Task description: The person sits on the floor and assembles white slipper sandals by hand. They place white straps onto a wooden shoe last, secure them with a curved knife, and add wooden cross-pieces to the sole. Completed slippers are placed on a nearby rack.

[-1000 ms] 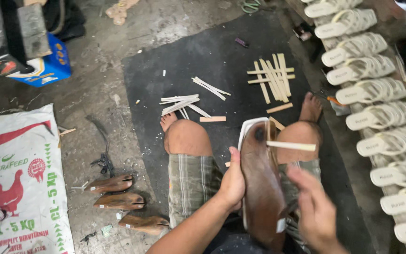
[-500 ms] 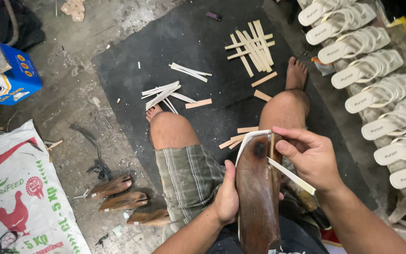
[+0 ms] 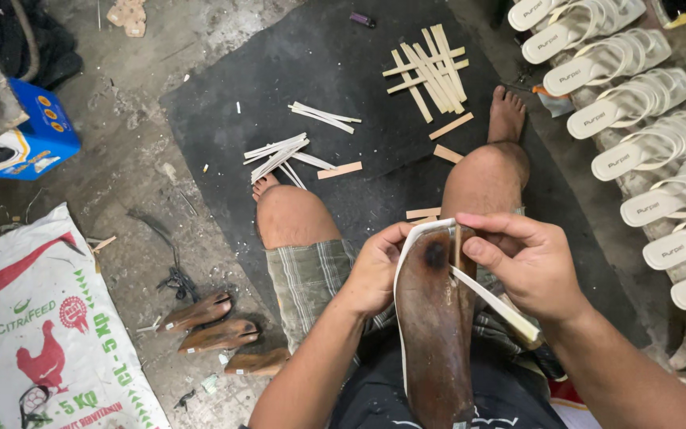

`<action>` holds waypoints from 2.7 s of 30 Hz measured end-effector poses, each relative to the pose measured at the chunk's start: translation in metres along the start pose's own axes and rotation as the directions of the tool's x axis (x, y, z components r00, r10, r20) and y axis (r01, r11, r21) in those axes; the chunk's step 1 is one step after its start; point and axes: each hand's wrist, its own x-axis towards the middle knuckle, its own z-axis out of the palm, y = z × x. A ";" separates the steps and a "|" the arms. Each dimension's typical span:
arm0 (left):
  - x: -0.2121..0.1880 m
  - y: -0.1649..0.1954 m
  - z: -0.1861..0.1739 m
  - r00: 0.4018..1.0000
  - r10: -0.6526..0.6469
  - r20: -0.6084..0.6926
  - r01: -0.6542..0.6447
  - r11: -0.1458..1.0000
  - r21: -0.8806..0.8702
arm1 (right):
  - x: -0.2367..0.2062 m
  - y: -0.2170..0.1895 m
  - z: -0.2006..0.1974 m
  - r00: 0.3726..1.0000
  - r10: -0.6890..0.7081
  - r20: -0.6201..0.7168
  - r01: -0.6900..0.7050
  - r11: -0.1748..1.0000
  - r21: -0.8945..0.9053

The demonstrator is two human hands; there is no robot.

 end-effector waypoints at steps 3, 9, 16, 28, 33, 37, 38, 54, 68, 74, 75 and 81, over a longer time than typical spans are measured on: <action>-0.007 -0.006 -0.003 0.999 -0.012 -0.052 0.012 1.000 -0.005 | -0.002 -0.002 0.001 1.000 0.021 -0.004 -0.021 0.999 0.035; -0.034 0.016 0.003 0.992 -0.051 -0.117 0.062 0.994 0.089 | -0.010 -0.007 0.001 0.998 -0.066 0.024 0.067 0.994 -0.083; -0.075 0.048 0.070 0.976 0.116 -0.184 -0.032 0.913 0.407 | -0.013 -0.012 0.010 0.999 -0.046 -0.025 0.044 0.996 -0.074; -0.061 0.104 0.141 0.672 0.645 0.364 -0.341 -0.167 0.925 | -0.002 -0.025 0.028 0.996 -0.087 0.030 0.091 0.977 -0.195; -0.070 0.086 0.119 0.761 0.637 0.122 -0.267 0.136 0.954 | -0.003 -0.023 0.020 0.993 -0.121 0.015 0.122 0.984 -0.132; -0.076 0.072 0.091 0.837 0.541 -0.078 -0.232 0.481 0.846 | -0.005 -0.014 0.006 0.989 -0.148 0.006 0.147 0.976 -0.159; -0.075 0.070 0.083 0.851 0.517 -0.087 -0.239 0.530 0.814 | -0.005 -0.011 0.003 0.988 -0.152 0.010 0.152 0.975 -0.165; -0.055 0.067 0.036 0.973 0.173 -0.151 -0.099 0.910 0.403 | 0.002 0.019 -0.022 0.978 -0.197 -0.062 0.198 0.980 0.004; -0.028 0.041 -0.015 0.973 -0.154 0.172 0.150 0.988 0.039 | -0.005 0.029 -0.029 0.963 -0.262 0.067 0.237 0.938 0.254; 0.026 -0.023 -0.012 0.586 -0.140 0.798 0.380 0.918 -0.118 | -0.013 0.008 -0.033 0.929 -0.271 0.252 0.215 0.950 0.227; 0.033 -0.034 -0.009 0.550 -0.107 0.828 0.392 0.909 -0.144 | -0.014 0.004 -0.035 0.916 -0.277 0.291 0.210 0.948 0.240; 0.047 -0.072 -0.002 0.575 -0.052 0.816 0.395 0.892 -0.221 | -0.018 -0.005 -0.036 0.940 -0.254 0.228 0.240 0.967 0.088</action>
